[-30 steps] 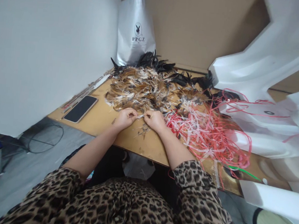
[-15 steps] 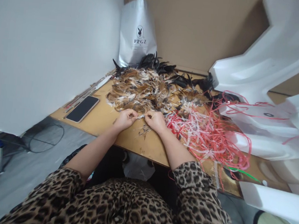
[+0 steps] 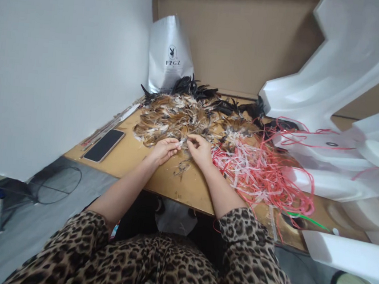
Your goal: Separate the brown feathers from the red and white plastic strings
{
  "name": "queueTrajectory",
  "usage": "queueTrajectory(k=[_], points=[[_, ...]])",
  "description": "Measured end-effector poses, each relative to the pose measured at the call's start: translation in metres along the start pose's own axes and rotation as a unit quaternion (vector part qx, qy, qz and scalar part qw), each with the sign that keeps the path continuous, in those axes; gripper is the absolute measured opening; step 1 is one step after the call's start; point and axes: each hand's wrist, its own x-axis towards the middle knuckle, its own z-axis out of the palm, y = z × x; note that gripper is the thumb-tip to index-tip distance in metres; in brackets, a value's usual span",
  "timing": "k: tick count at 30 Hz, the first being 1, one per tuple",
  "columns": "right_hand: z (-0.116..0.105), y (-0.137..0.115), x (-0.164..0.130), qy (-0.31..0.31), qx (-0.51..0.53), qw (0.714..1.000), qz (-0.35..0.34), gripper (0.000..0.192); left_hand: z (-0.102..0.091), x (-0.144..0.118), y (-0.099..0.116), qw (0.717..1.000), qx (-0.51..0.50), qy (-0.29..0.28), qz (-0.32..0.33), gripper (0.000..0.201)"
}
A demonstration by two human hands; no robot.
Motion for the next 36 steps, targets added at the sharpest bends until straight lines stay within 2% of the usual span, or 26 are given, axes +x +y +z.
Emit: queueTrajectory(k=[2,5,8,11,13,15,19,23,26,29,34,36], points=[[-0.004,0.003,0.006,0.021,0.106,0.990,0.087,0.031,0.005,0.005,0.004,0.998,-0.044,-0.024,-0.024,0.018],[-0.012,0.006,0.013,-0.018,0.237,0.956,0.170,0.034,0.014,0.010,0.008,0.992,-0.075,-0.079,-0.066,0.015],[-0.017,0.006,0.015,-0.089,0.316,0.923,0.200,0.032,0.022,0.014,0.007,0.982,-0.094,-0.122,-0.107,0.016],[-0.017,0.004,0.014,-0.138,0.343,0.906,0.207,0.029,0.025,0.017,0.001,0.976,-0.098,-0.149,-0.128,0.016],[-0.016,0.003,0.013,-0.135,0.343,0.906,0.207,0.029,0.024,0.019,-0.003,0.976,-0.088,-0.154,-0.127,0.015],[-0.013,0.004,0.013,-0.104,0.330,0.914,0.209,0.029,0.023,0.020,-0.006,0.981,-0.075,-0.142,-0.112,0.016],[-0.010,0.006,0.014,-0.044,0.280,0.937,0.206,0.032,0.021,0.020,-0.009,0.994,-0.011,-0.097,-0.045,0.027],[-0.009,0.008,0.014,-0.033,0.217,0.960,0.175,0.030,0.020,0.022,-0.010,0.994,0.078,-0.068,0.029,0.034],[-0.009,0.010,0.014,-0.049,0.200,0.963,0.174,0.030,0.019,0.022,-0.010,0.990,0.116,-0.066,0.049,0.032],[-0.011,0.010,0.013,-0.071,0.207,0.959,0.181,0.029,0.018,0.020,-0.009,0.991,0.112,-0.069,0.032,0.031],[-0.013,0.006,0.012,-0.100,0.261,0.940,0.196,0.029,0.021,0.010,-0.007,0.989,-0.003,-0.135,-0.059,0.033],[-0.013,0.006,0.012,-0.098,0.275,0.935,0.201,0.029,0.022,0.008,-0.007,0.987,-0.022,-0.141,-0.073,0.032]])
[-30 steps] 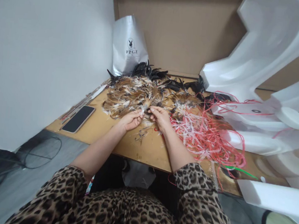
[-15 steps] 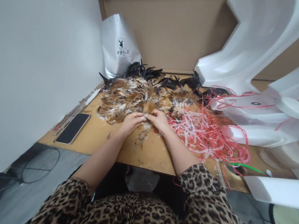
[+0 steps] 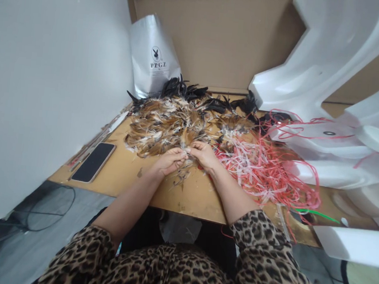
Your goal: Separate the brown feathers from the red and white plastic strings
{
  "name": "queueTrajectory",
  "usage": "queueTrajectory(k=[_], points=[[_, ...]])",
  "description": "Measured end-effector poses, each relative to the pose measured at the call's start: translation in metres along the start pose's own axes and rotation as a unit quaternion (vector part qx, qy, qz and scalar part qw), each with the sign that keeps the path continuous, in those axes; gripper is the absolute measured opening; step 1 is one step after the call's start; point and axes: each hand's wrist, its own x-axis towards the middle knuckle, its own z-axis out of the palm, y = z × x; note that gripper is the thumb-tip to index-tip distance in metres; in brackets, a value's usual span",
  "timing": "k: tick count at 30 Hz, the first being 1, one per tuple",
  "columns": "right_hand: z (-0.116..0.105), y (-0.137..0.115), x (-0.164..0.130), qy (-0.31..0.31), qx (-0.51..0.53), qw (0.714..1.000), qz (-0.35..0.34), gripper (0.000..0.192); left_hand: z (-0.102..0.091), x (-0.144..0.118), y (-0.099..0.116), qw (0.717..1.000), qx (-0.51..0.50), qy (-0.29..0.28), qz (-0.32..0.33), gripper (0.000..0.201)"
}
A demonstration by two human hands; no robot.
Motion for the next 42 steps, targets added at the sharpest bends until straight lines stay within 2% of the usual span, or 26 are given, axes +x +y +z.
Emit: queueTrajectory(k=[4,7,10,18,27,36,39,42], points=[[-0.005,0.003,0.001,0.023,-0.056,0.997,-0.037,0.028,0.000,0.003,0.000,0.995,0.072,0.045,0.050,0.029],[-0.009,0.005,0.002,0.030,-0.124,0.990,-0.059,0.026,-0.003,0.007,0.001,0.977,0.167,0.089,0.100,0.028],[-0.010,0.007,0.003,0.030,-0.143,0.988,-0.058,0.027,-0.004,0.008,0.000,0.966,0.201,0.112,0.116,0.026],[-0.004,0.004,0.001,0.031,-0.116,0.992,-0.028,0.030,0.002,0.009,-0.005,0.979,0.128,0.125,0.097,0.030],[0.000,0.010,0.002,0.040,-0.016,0.999,-0.017,0.026,0.009,0.006,-0.006,0.979,0.088,0.130,0.133,0.025],[-0.003,0.004,-0.001,0.052,-0.139,0.987,-0.063,0.029,0.008,0.008,-0.009,0.979,0.095,0.131,0.123,0.023],[-0.004,0.002,-0.002,0.047,-0.146,0.986,-0.062,0.030,0.008,0.007,-0.009,0.982,0.088,0.129,0.104,0.025],[-0.005,0.003,-0.001,0.039,-0.132,0.988,-0.071,0.029,0.008,0.007,-0.010,0.992,0.034,0.104,0.065,0.030]])
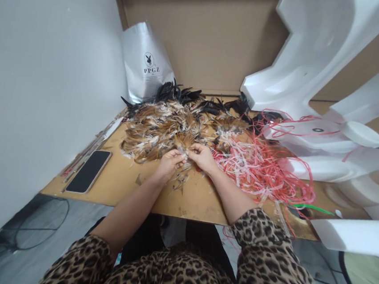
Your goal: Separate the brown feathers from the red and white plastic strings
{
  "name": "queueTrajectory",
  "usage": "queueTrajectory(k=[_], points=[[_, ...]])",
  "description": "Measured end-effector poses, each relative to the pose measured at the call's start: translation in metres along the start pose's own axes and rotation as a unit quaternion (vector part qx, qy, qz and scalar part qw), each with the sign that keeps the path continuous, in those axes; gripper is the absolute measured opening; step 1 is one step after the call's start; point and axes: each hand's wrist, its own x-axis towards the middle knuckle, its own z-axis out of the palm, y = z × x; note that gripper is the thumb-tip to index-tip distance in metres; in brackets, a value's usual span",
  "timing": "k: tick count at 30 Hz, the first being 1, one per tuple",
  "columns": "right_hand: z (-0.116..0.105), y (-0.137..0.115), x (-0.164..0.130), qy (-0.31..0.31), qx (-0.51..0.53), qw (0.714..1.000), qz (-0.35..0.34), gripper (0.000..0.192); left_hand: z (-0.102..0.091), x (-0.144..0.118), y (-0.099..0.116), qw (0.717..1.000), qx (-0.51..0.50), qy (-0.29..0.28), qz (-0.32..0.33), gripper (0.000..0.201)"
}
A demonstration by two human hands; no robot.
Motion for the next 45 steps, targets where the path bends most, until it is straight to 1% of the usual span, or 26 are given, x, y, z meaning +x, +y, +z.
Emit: queueTrajectory(k=[3,5,9,14,17,21,25,29,34,41,45], points=[[0.000,0.003,0.000,0.000,0.018,1.000,-0.004,0.028,0.000,0.001,0.001,0.998,-0.039,-0.022,-0.035,0.033],[-0.001,0.005,0.001,0.002,0.025,1.000,-0.001,0.028,-0.001,0.001,0.002,0.998,-0.039,-0.027,-0.038,0.033],[-0.001,0.007,0.002,0.009,0.016,1.000,0.001,0.030,-0.004,0.003,0.003,1.000,-0.005,-0.024,-0.007,0.036],[-0.001,0.003,0.002,-0.002,-0.002,1.000,-0.010,0.028,-0.009,0.005,0.003,0.997,0.071,-0.017,0.041,0.032],[0.004,0.001,0.000,-0.001,0.023,1.000,-0.002,0.029,-0.009,0.005,0.003,0.997,0.052,-0.021,0.048,0.032],[0.013,0.006,0.000,0.027,0.099,0.994,0.028,0.031,-0.005,0.003,0.004,0.999,-0.004,-0.003,0.048,0.036],[0.018,0.008,0.000,0.032,0.126,0.991,0.035,0.030,-0.003,0.002,0.004,0.997,0.024,0.012,0.073,0.034],[0.017,0.005,-0.001,0.036,0.096,0.994,0.037,0.032,-0.004,0.002,0.005,0.991,0.072,0.023,0.107,0.029],[0.016,0.003,0.000,0.022,0.058,0.998,0.025,0.034,-0.005,0.001,0.005,0.988,0.087,0.025,0.126,0.027],[0.013,0.002,0.001,0.019,0.025,0.999,0.015,0.029,-0.006,0.004,0.003,0.994,0.060,0.017,0.088,0.030],[0.012,-0.002,0.002,0.031,-0.014,0.999,0.000,0.025,-0.004,0.002,0.005,0.993,0.073,0.024,0.093,0.034]])
